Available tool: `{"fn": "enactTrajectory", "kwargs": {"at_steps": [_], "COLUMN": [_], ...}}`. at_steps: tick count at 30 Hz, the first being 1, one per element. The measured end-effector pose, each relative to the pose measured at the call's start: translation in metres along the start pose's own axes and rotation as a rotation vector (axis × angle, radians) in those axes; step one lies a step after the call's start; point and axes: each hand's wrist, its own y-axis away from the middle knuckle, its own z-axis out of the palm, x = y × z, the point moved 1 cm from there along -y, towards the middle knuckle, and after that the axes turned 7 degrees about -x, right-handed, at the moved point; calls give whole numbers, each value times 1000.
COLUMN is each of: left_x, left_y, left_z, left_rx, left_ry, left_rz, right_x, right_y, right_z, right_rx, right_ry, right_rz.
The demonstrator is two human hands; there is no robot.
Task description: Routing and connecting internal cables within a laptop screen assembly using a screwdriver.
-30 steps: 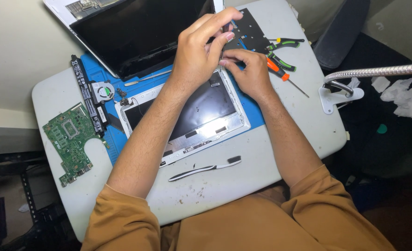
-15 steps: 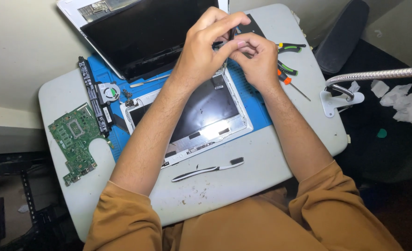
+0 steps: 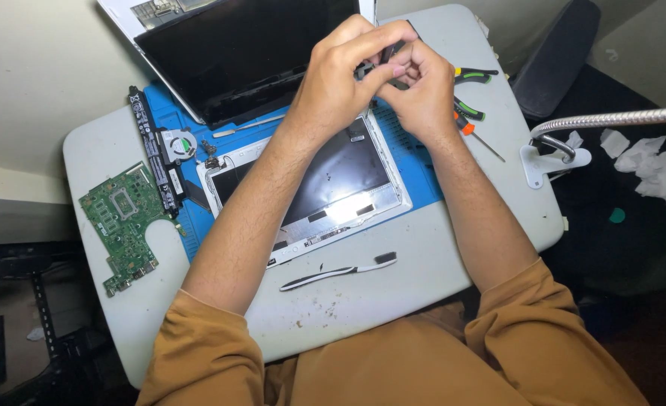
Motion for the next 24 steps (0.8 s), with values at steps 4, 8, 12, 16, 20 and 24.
{"fn": "enactTrajectory", "kwargs": {"at_steps": [4,8,12,16,20,24], "left_x": [5,4,-4,1,2,-11], "left_y": [0,0,-1,-2,-1,0], "left_z": [-8,-6,3,-2,-2,10], "left_rx": [-20,-80,35,33,-74,54], "left_ry": [-30,49,-4,-11,26,23], "left_rz": [33,2,31,23,-28,18], "right_x": [-20,-20,-3,-29,-18,-4], "right_y": [-2,0,1,-3,-2,-1], "right_z": [-8,-13,-7,-10,-14,-7], "right_rx": [-201,-223,-51,-337,-207,-34], "right_ry": [-114,-84,112,-185,-30,133], "right_rz": [19,-12,-2,-6,-13,-3]}}
